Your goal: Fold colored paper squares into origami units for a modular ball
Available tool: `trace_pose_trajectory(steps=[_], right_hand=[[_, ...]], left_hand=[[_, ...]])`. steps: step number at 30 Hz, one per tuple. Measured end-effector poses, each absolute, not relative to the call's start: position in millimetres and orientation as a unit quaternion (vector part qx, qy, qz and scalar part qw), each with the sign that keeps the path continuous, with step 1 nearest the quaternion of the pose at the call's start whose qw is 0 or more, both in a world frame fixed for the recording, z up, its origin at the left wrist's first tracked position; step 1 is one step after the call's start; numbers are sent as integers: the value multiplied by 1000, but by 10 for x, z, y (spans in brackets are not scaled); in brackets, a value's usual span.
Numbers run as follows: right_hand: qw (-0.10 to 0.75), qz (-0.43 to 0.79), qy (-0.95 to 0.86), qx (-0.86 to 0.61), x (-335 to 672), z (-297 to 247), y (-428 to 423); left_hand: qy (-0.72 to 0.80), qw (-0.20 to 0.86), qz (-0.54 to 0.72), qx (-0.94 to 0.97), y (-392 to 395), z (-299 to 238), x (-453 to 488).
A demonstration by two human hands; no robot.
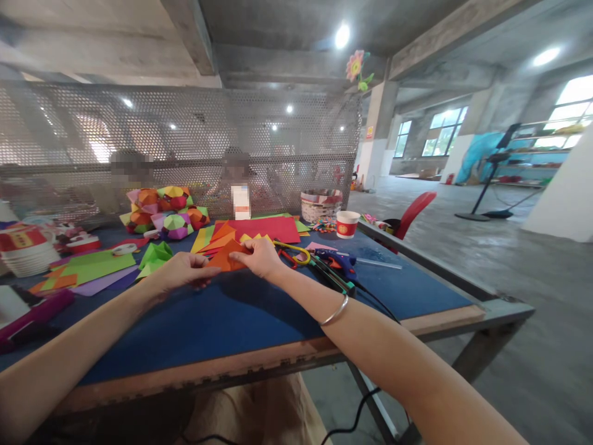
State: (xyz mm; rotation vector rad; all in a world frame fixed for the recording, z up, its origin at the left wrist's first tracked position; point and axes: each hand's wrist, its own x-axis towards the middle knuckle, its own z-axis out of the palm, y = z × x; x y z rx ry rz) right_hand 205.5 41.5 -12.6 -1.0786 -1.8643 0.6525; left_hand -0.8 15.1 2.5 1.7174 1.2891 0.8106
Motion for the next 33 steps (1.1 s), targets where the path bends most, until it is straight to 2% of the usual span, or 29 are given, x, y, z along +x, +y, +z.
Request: trace_pose_trajectory(steps=[6, 13, 18, 23, 25, 33], right_hand=[[385, 328, -744, -437, 2115, -113, 411], [369, 333, -752, -432, 2127, -153, 435], [363, 361, -726, -460, 2159, -122, 418], [293, 413, -735, -451, 2117, -74, 314], [274, 404, -745, -455, 2080, -74, 273], [243, 265, -819, -448, 2023, -160, 260]], left_hand=[[511, 417, 259, 706, 135, 135, -71], [495, 418, 224, 728, 116, 163, -173], [472, 367, 261, 758, 49, 159, -307], [429, 324, 389, 749, 28, 297, -224], [395, 308, 393, 771, 31, 296, -137], [287, 251, 259, 888, 92, -29, 10]])
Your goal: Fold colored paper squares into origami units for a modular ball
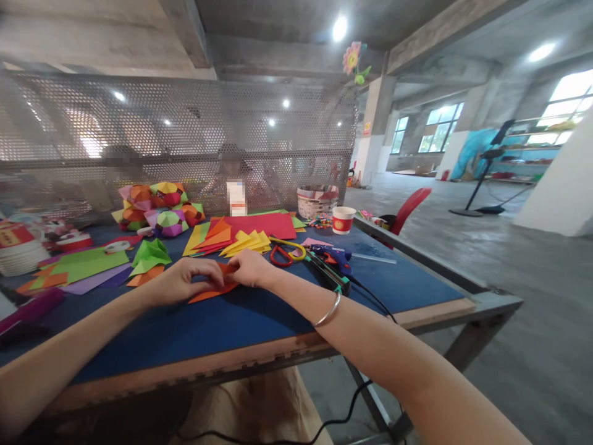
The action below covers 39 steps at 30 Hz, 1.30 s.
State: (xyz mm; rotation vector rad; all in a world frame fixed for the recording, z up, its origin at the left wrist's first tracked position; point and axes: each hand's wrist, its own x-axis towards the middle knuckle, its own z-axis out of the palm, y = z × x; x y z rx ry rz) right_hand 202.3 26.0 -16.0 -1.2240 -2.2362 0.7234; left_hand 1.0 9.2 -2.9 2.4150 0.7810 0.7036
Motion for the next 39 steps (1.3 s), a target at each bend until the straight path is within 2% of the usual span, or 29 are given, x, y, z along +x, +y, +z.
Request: trace_pose_trajectory(steps=[10, 19, 32, 39], right_hand=[[245, 226, -832, -443, 2029, -245, 259], [182, 198, -851, -451, 2096, -203, 185], [242, 190, -845, -438, 2462, -394, 242], [236, 179, -852, -430, 2483, -429, 248]], left_hand=[[250, 256, 219, 908, 252, -169, -81], [227, 283, 199, 910, 328, -193, -136], [243, 289, 193, 906, 301, -165, -117], [247, 288, 190, 905, 313, -168, -129]])
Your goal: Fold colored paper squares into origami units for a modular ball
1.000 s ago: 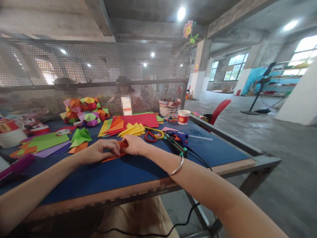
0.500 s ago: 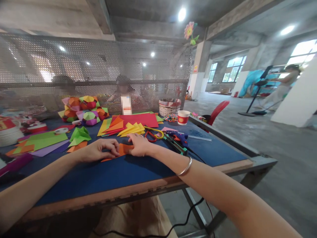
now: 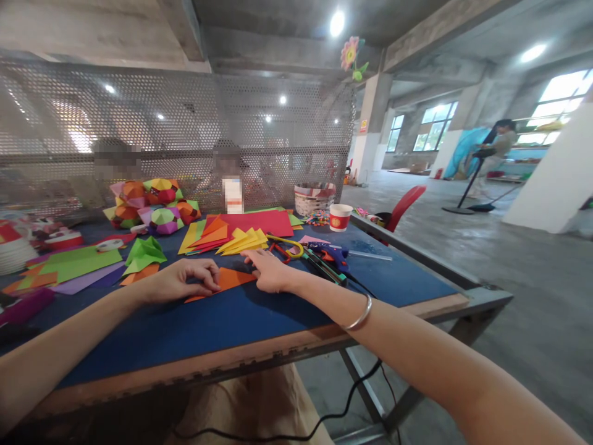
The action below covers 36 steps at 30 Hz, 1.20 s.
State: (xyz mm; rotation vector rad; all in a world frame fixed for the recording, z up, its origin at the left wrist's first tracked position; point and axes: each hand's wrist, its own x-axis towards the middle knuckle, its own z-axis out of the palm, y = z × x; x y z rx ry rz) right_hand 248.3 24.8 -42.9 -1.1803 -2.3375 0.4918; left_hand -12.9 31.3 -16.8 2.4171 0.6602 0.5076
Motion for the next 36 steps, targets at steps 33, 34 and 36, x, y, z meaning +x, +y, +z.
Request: trace_pose_trajectory(steps=[33, 34, 36], right_hand=[[-12, 270, -779, -566, 2091, 396, 57], [-11, 272, -777, -568, 2122, 389, 68], [-8, 276, -771, -574, 2182, 370, 93]], left_hand=[[219, 272, 203, 915, 325, -160, -113], [220, 272, 204, 914, 325, -161, -113], [223, 274, 206, 913, 316, -159, -112]])
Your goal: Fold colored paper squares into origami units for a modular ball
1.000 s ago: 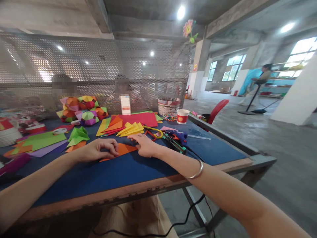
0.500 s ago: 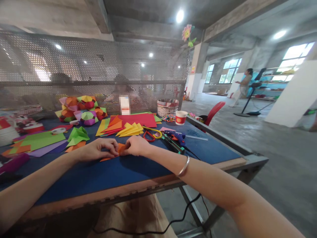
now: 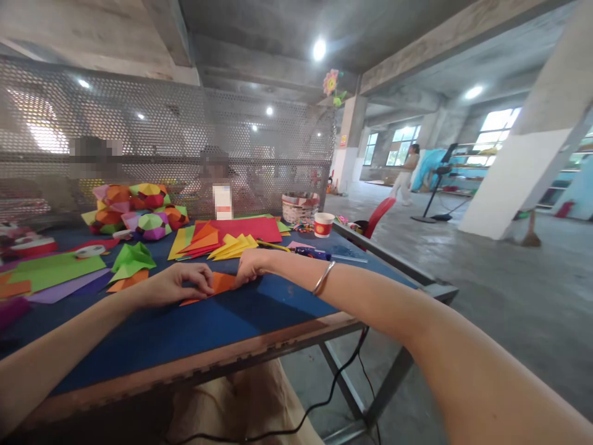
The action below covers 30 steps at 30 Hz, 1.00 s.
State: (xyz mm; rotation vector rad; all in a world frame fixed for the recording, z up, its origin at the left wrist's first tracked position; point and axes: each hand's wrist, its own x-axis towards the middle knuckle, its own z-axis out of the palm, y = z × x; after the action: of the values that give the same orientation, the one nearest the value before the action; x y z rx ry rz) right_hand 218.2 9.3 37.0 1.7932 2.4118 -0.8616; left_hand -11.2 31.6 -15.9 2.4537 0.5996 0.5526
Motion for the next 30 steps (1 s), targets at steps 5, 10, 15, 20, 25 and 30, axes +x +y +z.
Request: trace_pose_trajectory(steps=[5, 10, 15, 20, 25, 30], right_hand=[[9, -284, 740, 609, 2295, 356, 129], [13, -348, 675, 651, 2408, 357, 148], [-6, -374, 658, 654, 2501, 299, 203], [-34, -392, 648, 651, 2538, 247, 222], [-62, -398, 651, 643, 2529, 314, 178], [-113, -392, 702, 584, 2402, 431, 212]], left_hand=[[233, 282, 203, 908, 294, -148, -105], [241, 287, 205, 904, 293, -153, -109], [238, 281, 202, 908, 297, -153, -115], [233, 284, 200, 908, 306, -157, -110], [234, 285, 204, 907, 301, -158, -106], [230, 280, 202, 910, 294, -151, -108]])
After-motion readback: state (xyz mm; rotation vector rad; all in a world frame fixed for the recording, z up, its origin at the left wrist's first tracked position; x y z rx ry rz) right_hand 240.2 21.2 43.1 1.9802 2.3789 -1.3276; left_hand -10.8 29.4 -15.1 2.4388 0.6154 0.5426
